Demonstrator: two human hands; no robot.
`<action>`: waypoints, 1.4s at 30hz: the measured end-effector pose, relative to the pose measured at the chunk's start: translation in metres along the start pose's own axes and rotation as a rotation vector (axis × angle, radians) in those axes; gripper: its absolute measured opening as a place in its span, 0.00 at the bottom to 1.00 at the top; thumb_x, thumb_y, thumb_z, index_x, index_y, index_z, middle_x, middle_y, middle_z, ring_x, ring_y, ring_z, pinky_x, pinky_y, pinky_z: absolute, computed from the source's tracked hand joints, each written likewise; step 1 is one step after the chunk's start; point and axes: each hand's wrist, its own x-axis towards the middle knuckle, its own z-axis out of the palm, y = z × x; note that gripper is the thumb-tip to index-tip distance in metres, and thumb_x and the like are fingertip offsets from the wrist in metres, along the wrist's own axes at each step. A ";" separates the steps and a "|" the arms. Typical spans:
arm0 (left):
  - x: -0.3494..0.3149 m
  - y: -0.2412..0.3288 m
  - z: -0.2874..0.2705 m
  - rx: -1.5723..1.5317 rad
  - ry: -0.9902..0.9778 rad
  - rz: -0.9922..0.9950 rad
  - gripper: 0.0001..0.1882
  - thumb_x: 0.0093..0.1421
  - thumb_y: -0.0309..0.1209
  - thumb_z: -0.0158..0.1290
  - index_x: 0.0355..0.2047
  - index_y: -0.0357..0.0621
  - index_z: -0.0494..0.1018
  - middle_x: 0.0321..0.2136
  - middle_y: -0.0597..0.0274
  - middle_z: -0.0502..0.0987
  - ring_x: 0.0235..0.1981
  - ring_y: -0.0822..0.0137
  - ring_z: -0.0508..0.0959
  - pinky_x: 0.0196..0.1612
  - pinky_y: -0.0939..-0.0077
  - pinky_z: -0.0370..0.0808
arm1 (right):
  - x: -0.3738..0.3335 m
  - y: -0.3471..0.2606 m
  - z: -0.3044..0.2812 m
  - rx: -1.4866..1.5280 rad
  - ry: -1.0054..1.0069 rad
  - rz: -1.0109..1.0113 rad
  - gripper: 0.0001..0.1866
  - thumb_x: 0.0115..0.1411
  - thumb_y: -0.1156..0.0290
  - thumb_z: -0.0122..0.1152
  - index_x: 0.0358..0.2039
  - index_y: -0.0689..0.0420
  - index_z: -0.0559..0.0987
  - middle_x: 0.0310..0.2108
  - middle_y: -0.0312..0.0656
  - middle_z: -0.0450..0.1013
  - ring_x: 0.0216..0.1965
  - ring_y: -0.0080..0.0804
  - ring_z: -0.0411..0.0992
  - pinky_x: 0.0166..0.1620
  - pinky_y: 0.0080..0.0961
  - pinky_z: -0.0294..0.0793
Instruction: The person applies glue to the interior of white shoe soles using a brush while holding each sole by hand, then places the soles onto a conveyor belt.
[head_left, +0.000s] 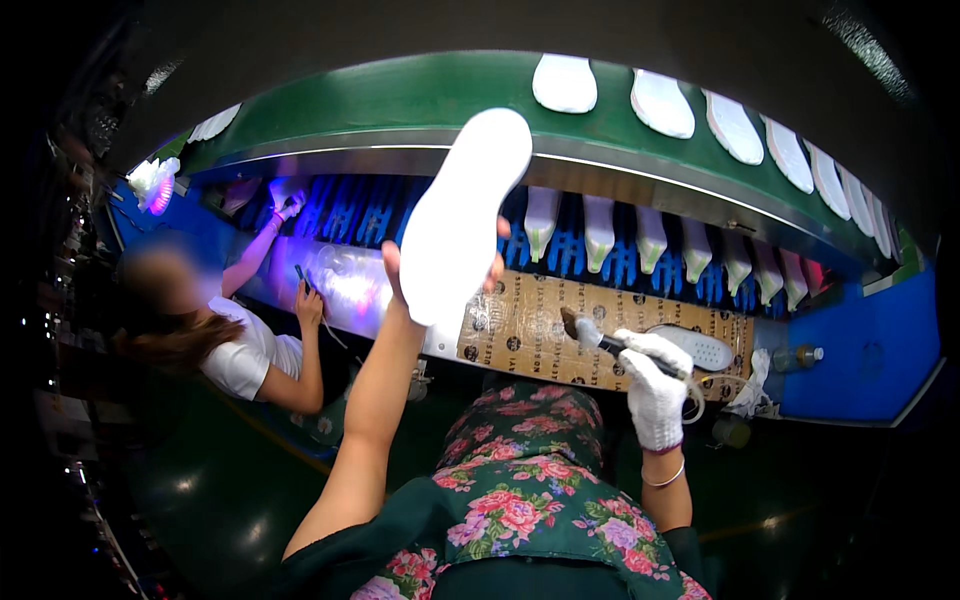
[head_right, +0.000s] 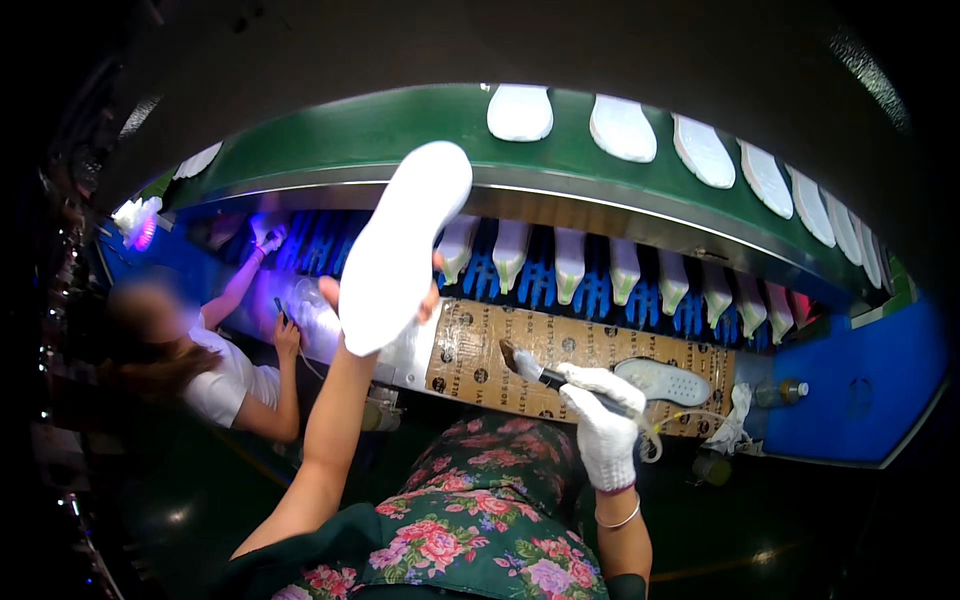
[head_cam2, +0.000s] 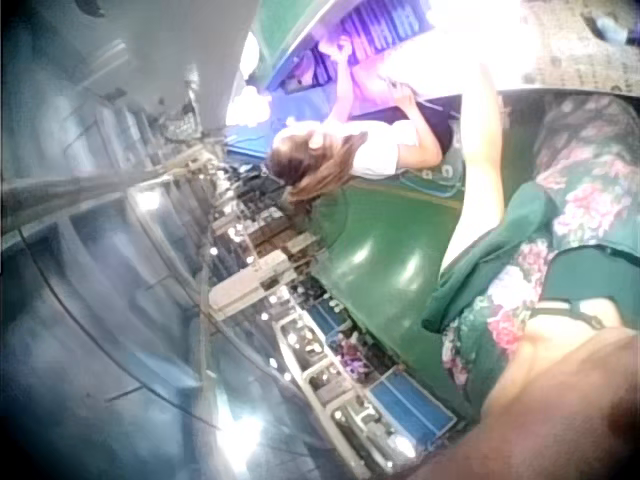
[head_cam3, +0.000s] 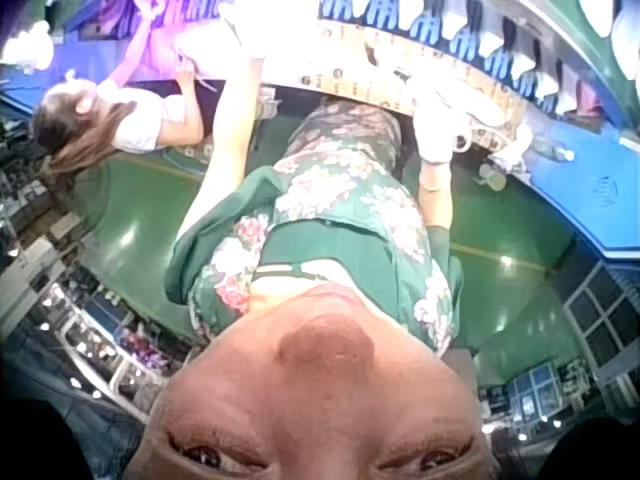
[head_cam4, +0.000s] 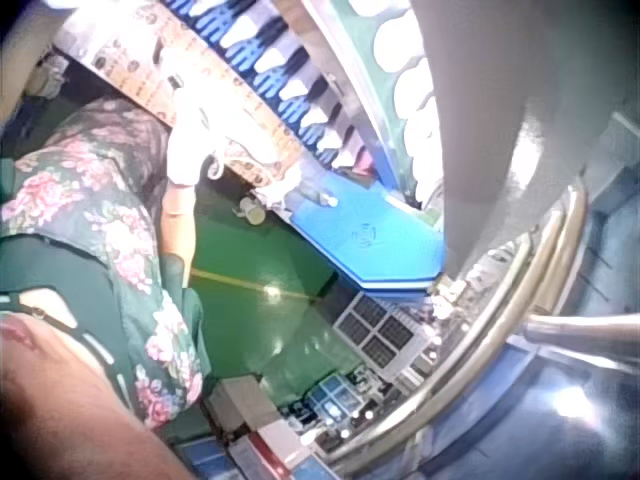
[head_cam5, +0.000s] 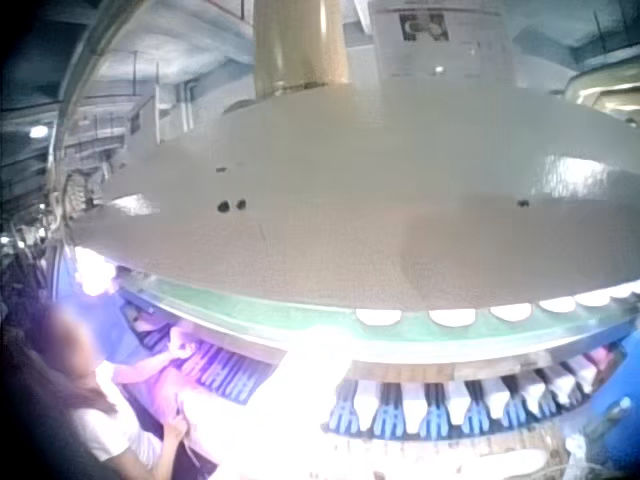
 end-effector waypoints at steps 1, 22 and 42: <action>0.029 0.012 -0.006 -0.055 -0.114 0.035 0.61 0.49 0.74 0.51 0.67 0.36 0.50 0.56 0.34 0.64 0.44 0.44 0.76 0.46 0.53 0.78 | -0.002 0.008 0.000 -0.025 0.039 0.055 0.12 0.50 0.86 0.65 0.37 0.67 0.83 0.37 0.47 0.80 0.37 0.27 0.77 0.43 0.19 0.75; 0.126 0.046 -0.083 1.984 0.847 0.070 0.47 0.48 0.43 0.67 0.64 0.40 0.57 0.46 0.40 0.75 0.48 0.44 0.70 0.54 0.52 0.66 | -0.020 0.070 0.003 -0.027 0.115 0.227 0.11 0.51 0.85 0.67 0.38 0.65 0.83 0.35 0.41 0.80 0.36 0.25 0.77 0.42 0.21 0.76; 0.151 0.043 -0.087 2.493 0.426 0.005 0.18 0.58 0.31 0.57 0.48 0.66 0.80 0.57 0.49 0.65 0.46 0.46 0.75 0.48 0.55 0.78 | -0.026 0.089 -0.012 -0.133 0.138 0.214 0.11 0.53 0.83 0.67 0.39 0.65 0.83 0.34 0.40 0.80 0.35 0.23 0.77 0.41 0.19 0.77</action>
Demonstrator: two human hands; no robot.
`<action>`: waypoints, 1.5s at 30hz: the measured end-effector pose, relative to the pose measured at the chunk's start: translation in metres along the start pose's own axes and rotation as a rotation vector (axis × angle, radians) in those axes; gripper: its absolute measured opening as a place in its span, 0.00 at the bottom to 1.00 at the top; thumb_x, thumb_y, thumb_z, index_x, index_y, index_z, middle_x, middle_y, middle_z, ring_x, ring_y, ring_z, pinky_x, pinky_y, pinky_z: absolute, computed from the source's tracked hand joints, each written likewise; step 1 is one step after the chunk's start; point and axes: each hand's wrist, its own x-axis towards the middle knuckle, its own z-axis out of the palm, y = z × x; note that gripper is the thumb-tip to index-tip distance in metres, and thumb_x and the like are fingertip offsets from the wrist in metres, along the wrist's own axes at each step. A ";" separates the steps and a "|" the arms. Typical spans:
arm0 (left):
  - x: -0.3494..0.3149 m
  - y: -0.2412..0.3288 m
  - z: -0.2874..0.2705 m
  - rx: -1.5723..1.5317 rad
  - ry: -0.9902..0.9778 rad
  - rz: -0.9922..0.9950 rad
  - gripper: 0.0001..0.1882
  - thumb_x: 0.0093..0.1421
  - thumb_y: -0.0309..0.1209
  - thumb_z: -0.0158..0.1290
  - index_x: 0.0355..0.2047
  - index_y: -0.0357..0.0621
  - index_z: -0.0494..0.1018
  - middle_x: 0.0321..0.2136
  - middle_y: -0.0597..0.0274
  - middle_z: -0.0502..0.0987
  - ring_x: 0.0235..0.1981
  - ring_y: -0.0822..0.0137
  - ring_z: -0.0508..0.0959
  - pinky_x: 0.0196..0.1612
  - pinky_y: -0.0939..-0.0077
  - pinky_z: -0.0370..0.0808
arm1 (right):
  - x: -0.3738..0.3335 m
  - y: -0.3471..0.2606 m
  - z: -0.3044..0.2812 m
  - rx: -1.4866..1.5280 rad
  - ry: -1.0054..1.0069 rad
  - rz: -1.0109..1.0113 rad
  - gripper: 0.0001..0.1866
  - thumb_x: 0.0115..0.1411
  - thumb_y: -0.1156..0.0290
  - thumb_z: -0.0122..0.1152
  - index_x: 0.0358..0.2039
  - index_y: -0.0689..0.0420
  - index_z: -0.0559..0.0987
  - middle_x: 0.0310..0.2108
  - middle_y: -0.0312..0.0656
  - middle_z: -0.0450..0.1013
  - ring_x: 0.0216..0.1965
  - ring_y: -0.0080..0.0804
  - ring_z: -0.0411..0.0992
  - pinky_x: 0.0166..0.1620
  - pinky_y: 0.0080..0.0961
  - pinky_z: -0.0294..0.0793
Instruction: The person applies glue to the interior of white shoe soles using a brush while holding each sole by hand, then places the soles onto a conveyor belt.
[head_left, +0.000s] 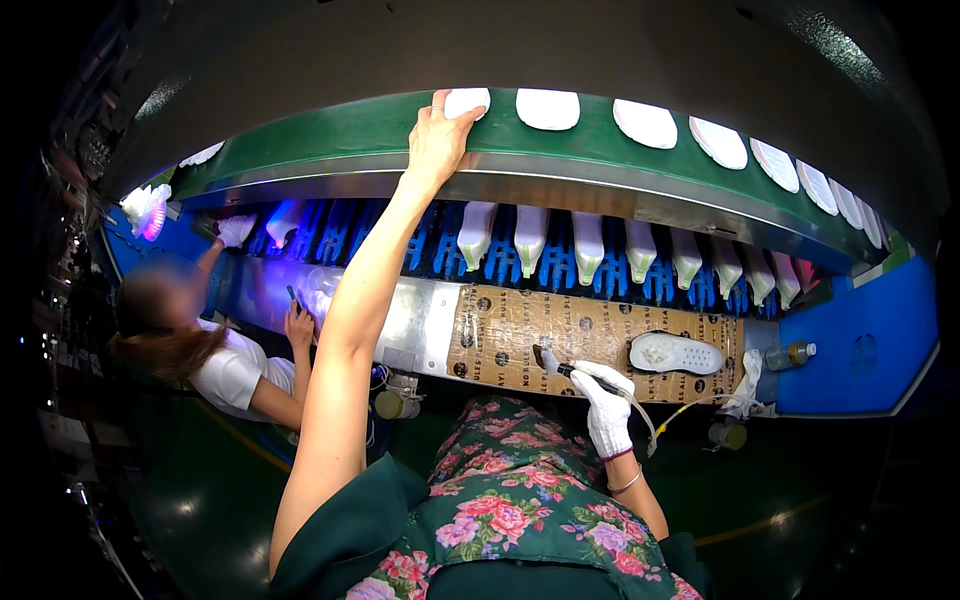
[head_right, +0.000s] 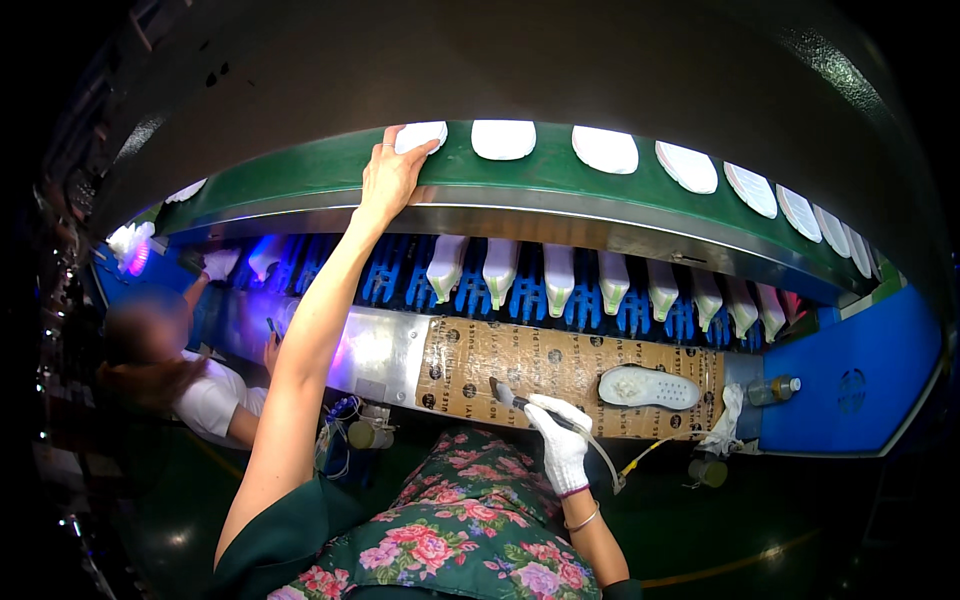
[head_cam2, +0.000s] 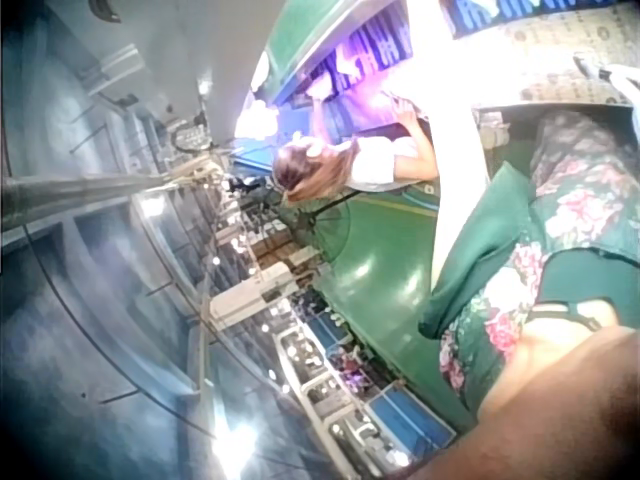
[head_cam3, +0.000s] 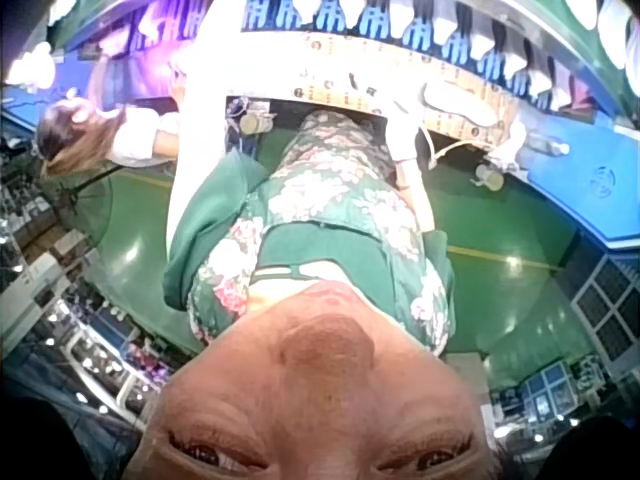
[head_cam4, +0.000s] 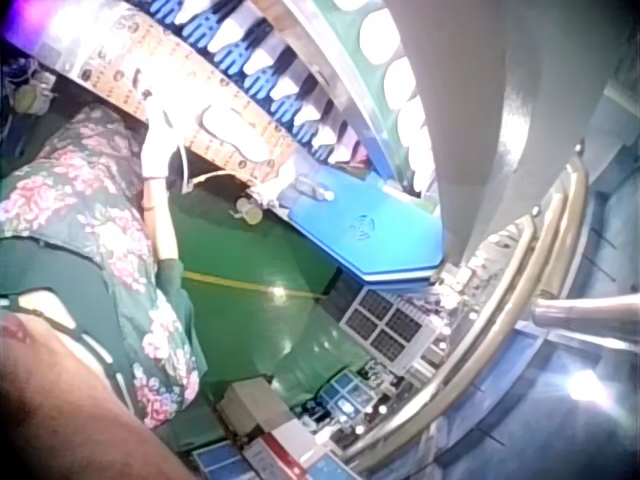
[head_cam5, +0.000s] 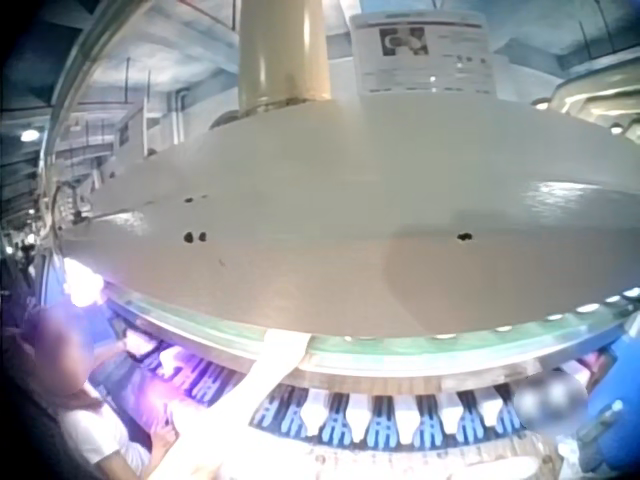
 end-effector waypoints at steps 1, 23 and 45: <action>-0.001 0.001 -0.001 0.013 0.004 0.003 0.17 0.59 0.31 0.56 0.48 0.67 0.80 0.57 0.50 0.65 0.45 0.47 0.76 0.47 0.56 0.78 | 0.000 0.000 0.000 0.006 0.004 0.005 0.11 0.53 0.83 0.67 0.39 0.65 0.83 0.34 0.40 0.80 0.35 0.23 0.77 0.41 0.19 0.77; 0.001 -0.008 0.010 0.101 0.074 0.074 0.17 0.59 0.34 0.56 0.50 0.62 0.79 0.58 0.55 0.67 0.40 0.52 0.74 0.44 0.62 0.77 | -0.004 0.001 -0.006 0.025 0.040 0.007 0.11 0.54 0.83 0.67 0.39 0.66 0.83 0.34 0.39 0.79 0.34 0.23 0.77 0.40 0.18 0.76; 0.008 -0.002 0.007 0.145 0.034 0.149 0.18 0.62 0.36 0.54 0.52 0.68 0.77 0.55 0.47 0.68 0.53 0.41 0.68 0.51 0.54 0.75 | 0.000 0.002 -0.008 0.079 0.073 0.007 0.11 0.53 0.85 0.66 0.39 0.66 0.83 0.34 0.42 0.80 0.33 0.25 0.77 0.39 0.19 0.77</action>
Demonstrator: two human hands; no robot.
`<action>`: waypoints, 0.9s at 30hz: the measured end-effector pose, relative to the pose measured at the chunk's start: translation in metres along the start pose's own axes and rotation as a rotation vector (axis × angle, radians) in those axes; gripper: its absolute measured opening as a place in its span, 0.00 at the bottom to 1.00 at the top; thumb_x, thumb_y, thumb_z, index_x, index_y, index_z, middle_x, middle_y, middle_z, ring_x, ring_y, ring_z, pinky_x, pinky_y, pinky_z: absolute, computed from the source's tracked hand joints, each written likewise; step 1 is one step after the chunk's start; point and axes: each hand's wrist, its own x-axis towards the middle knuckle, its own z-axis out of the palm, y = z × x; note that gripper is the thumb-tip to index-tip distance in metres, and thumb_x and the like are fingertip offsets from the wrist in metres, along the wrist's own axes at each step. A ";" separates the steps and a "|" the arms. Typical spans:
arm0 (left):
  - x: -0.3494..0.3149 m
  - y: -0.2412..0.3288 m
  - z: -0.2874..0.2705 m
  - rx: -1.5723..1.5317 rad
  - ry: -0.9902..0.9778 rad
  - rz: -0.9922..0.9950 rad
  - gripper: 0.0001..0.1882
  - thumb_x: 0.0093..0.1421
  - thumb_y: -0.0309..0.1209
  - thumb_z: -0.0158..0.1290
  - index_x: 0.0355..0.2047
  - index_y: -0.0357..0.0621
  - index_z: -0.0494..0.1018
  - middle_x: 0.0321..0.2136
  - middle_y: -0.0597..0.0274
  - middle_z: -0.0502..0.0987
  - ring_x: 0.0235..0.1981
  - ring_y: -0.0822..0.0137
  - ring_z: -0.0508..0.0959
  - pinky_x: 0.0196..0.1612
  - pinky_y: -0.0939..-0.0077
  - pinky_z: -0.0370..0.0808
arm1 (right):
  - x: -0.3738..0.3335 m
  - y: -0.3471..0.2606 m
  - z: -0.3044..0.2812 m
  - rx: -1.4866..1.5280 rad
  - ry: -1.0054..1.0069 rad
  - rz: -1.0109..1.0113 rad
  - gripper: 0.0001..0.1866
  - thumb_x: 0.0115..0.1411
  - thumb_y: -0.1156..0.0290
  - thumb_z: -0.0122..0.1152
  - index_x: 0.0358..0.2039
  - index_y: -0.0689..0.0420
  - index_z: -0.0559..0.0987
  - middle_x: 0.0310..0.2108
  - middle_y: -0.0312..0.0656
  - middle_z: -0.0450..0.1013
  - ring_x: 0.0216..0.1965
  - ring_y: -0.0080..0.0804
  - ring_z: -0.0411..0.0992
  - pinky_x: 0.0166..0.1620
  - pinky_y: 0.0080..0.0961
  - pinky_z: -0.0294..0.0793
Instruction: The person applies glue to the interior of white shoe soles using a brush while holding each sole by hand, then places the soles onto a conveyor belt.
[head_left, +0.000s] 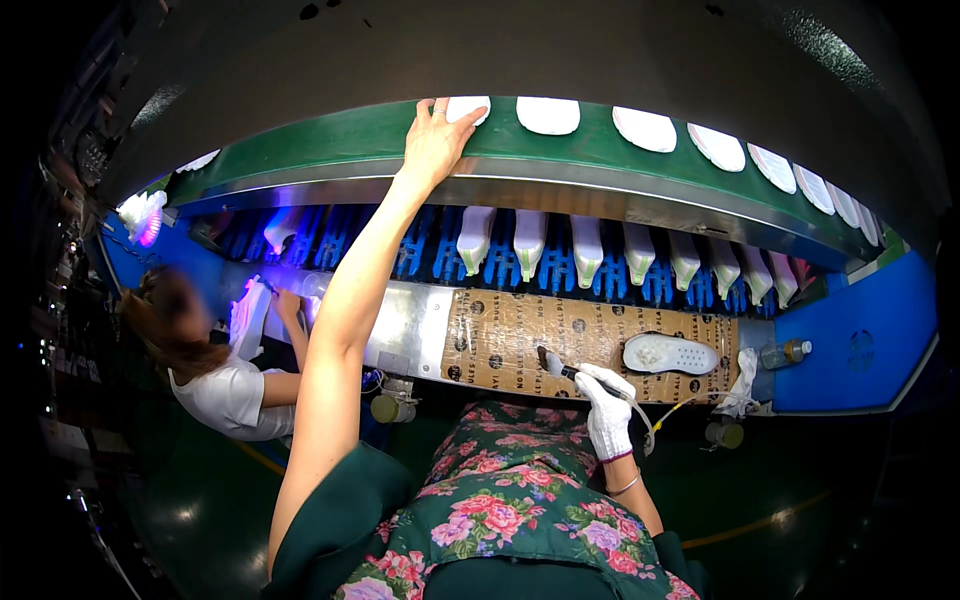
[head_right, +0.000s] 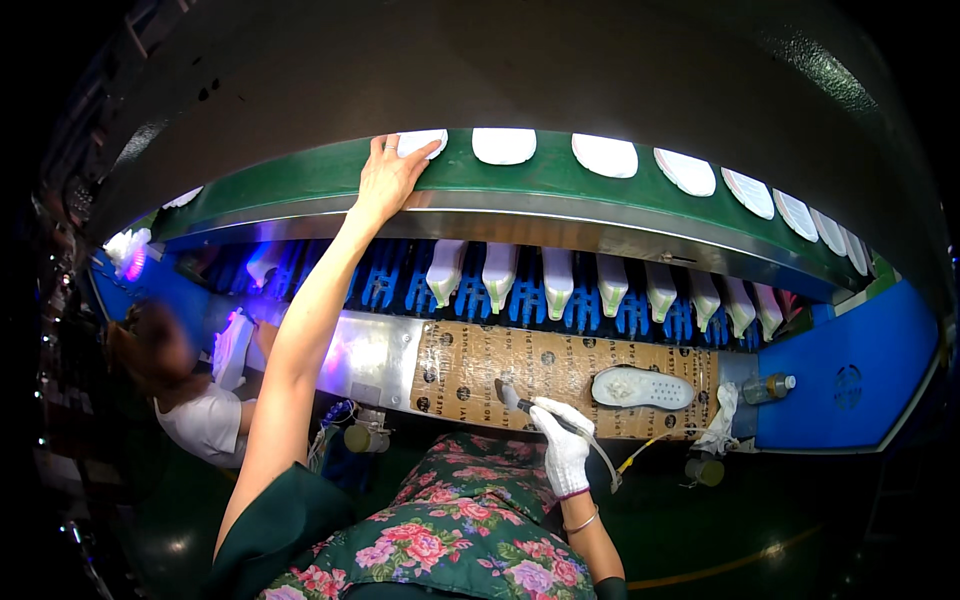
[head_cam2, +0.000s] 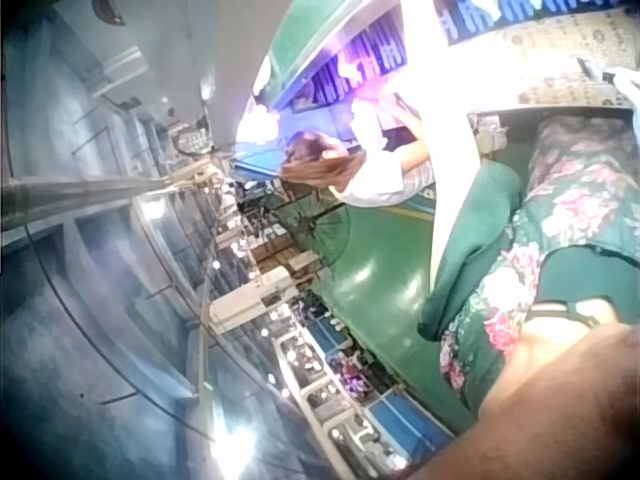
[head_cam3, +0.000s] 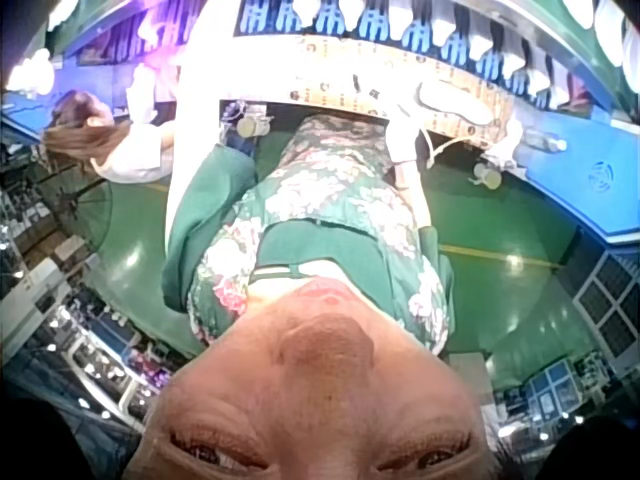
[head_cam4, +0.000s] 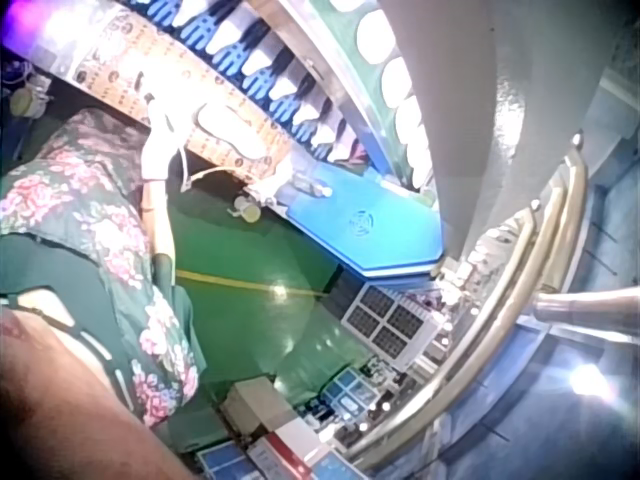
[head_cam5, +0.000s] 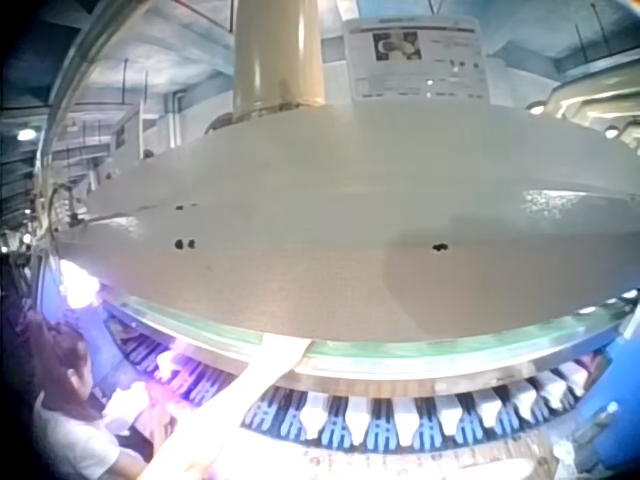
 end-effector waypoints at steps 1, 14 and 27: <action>0.000 0.001 -0.002 0.001 -0.014 -0.010 0.18 0.62 0.36 0.54 0.52 0.68 0.77 0.56 0.48 0.68 0.54 0.41 0.68 0.51 0.54 0.76 | 0.000 0.000 0.000 0.008 0.001 -0.002 0.11 0.53 0.85 0.66 0.39 0.66 0.83 0.34 0.42 0.80 0.33 0.25 0.77 0.39 0.19 0.77; 0.001 0.008 -0.009 -0.199 -0.088 -0.179 0.17 0.61 0.37 0.57 0.50 0.68 0.79 0.59 0.49 0.66 0.58 0.46 0.66 0.55 0.52 0.74 | -0.003 0.003 -0.006 0.032 0.017 0.021 0.12 0.53 0.85 0.65 0.39 0.67 0.83 0.34 0.41 0.80 0.33 0.24 0.77 0.39 0.19 0.76; 0.001 0.008 -0.007 -0.333 -0.049 -0.260 0.14 0.55 0.39 0.63 0.44 0.65 0.83 0.62 0.52 0.65 0.59 0.50 0.67 0.57 0.55 0.72 | -0.005 0.000 -0.006 0.039 0.020 0.021 0.12 0.52 0.85 0.66 0.39 0.67 0.83 0.35 0.42 0.80 0.35 0.26 0.77 0.41 0.20 0.77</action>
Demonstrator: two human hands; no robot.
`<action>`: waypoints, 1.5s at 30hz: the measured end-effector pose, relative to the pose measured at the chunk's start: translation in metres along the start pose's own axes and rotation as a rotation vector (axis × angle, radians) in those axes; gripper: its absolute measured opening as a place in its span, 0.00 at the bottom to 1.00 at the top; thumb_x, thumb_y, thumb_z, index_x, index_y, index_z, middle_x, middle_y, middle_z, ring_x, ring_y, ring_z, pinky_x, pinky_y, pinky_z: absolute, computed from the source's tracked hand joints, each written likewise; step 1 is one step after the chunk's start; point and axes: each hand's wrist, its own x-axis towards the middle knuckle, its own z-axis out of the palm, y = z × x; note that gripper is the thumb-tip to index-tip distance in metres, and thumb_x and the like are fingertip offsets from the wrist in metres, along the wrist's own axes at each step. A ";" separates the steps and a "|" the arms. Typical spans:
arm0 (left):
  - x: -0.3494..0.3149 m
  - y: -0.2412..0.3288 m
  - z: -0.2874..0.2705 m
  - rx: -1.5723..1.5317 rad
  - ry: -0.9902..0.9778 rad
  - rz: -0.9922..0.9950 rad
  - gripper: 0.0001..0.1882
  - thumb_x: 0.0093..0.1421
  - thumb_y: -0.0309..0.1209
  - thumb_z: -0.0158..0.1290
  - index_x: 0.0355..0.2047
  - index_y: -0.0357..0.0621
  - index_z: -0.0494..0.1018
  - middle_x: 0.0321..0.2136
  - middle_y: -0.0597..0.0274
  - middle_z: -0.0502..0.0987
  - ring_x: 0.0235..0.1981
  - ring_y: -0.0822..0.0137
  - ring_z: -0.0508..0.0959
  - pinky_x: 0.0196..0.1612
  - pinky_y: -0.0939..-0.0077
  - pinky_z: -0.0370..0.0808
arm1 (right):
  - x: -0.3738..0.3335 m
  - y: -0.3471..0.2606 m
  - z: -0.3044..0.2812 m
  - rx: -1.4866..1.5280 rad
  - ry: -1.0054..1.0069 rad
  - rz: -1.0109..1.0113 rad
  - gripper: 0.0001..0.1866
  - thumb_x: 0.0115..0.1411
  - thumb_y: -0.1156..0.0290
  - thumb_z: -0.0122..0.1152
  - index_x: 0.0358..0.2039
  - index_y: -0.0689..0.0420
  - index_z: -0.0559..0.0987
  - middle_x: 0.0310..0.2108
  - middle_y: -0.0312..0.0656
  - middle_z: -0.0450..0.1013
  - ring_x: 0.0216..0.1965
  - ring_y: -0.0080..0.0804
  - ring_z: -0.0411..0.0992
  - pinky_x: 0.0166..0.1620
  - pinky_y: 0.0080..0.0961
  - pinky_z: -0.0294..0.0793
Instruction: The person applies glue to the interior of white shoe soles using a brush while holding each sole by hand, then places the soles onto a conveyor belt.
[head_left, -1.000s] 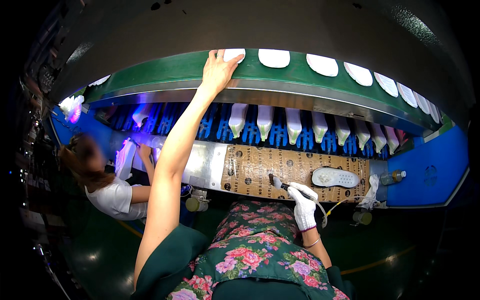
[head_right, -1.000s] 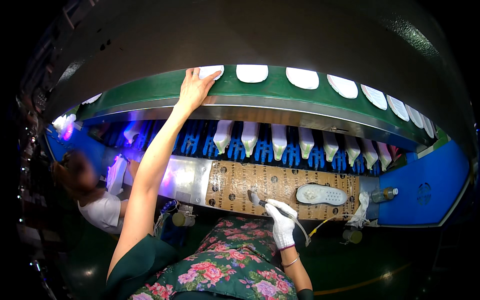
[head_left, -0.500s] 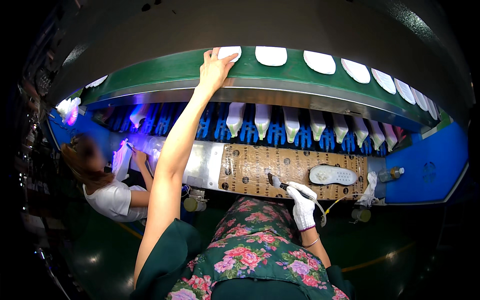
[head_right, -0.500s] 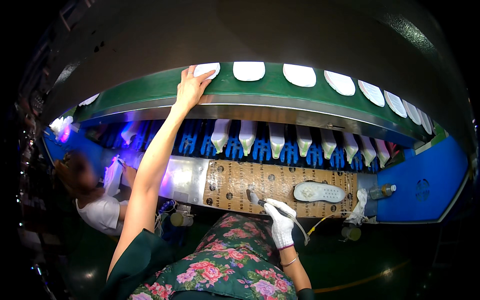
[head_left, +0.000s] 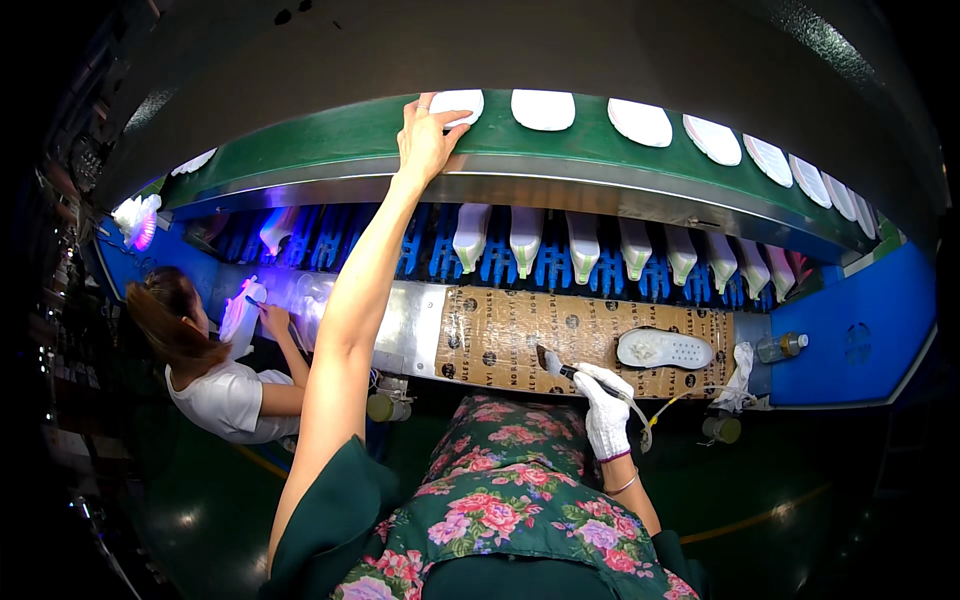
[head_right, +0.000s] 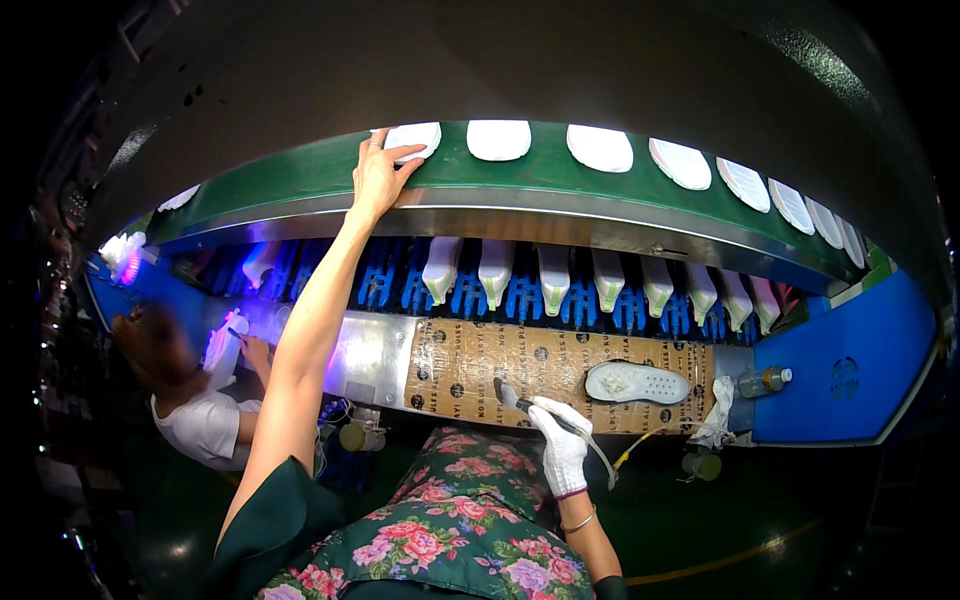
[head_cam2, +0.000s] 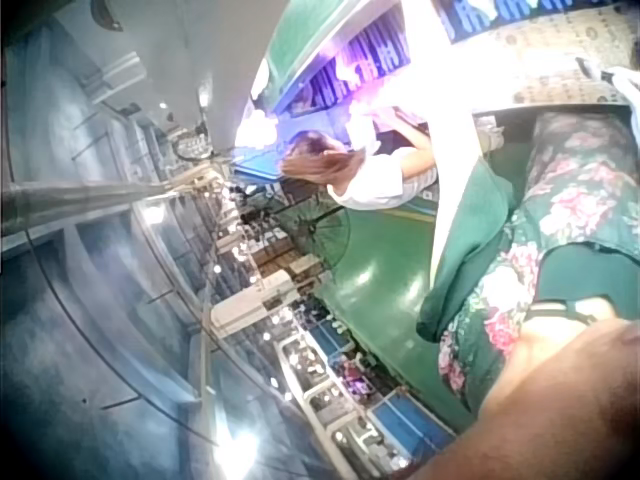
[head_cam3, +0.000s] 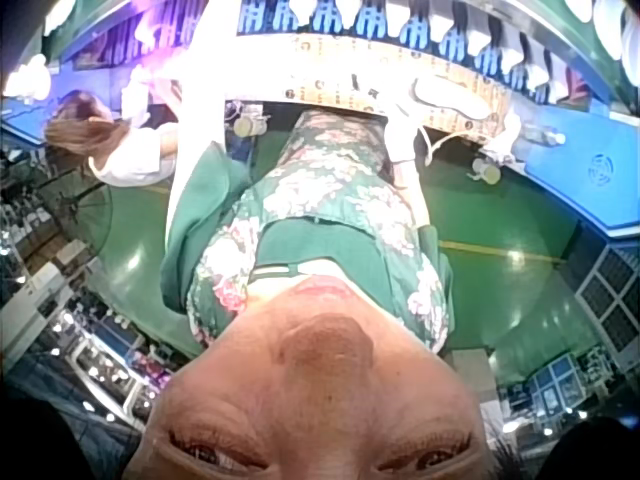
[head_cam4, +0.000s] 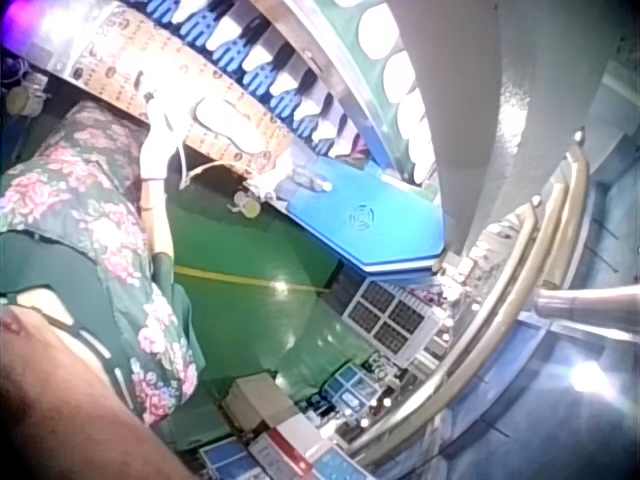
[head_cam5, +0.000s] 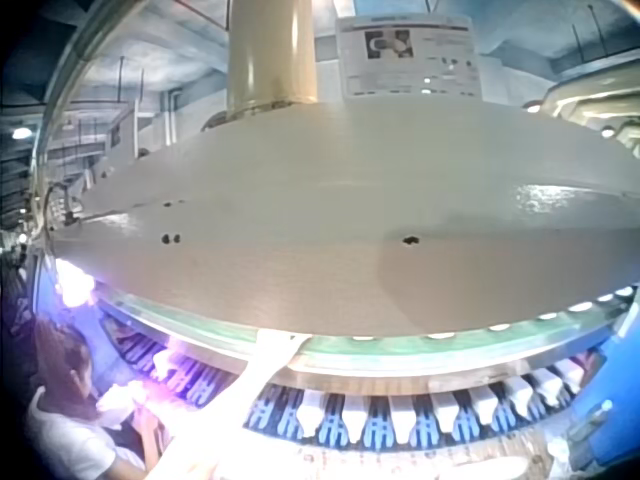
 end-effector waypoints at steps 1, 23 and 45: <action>0.000 0.000 0.000 -0.007 0.004 -0.004 0.14 0.55 0.39 0.63 0.43 0.64 0.83 0.62 0.52 0.65 0.59 0.50 0.67 0.57 0.55 0.72 | 0.001 0.001 -0.002 -0.016 0.001 -0.004 0.12 0.52 0.85 0.66 0.39 0.67 0.83 0.35 0.43 0.80 0.35 0.26 0.77 0.41 0.20 0.77; -0.005 -0.091 0.003 0.386 -0.077 -0.129 0.28 0.66 0.48 0.45 0.59 0.42 0.69 0.57 0.52 0.70 0.58 0.47 0.67 0.58 0.54 0.68 | 0.010 0.008 -0.008 0.071 0.037 0.078 0.12 0.54 0.85 0.65 0.40 0.67 0.82 0.35 0.42 0.80 0.34 0.24 0.77 0.39 0.17 0.76; 0.008 0.002 0.021 0.159 0.232 0.270 0.13 0.54 0.34 0.62 0.41 0.53 0.84 0.49 0.52 0.74 0.53 0.53 0.69 0.49 0.61 0.68 | 0.020 0.015 -0.019 0.153 0.075 0.083 0.13 0.53 0.83 0.66 0.41 0.67 0.82 0.34 0.42 0.80 0.31 0.26 0.77 0.36 0.19 0.75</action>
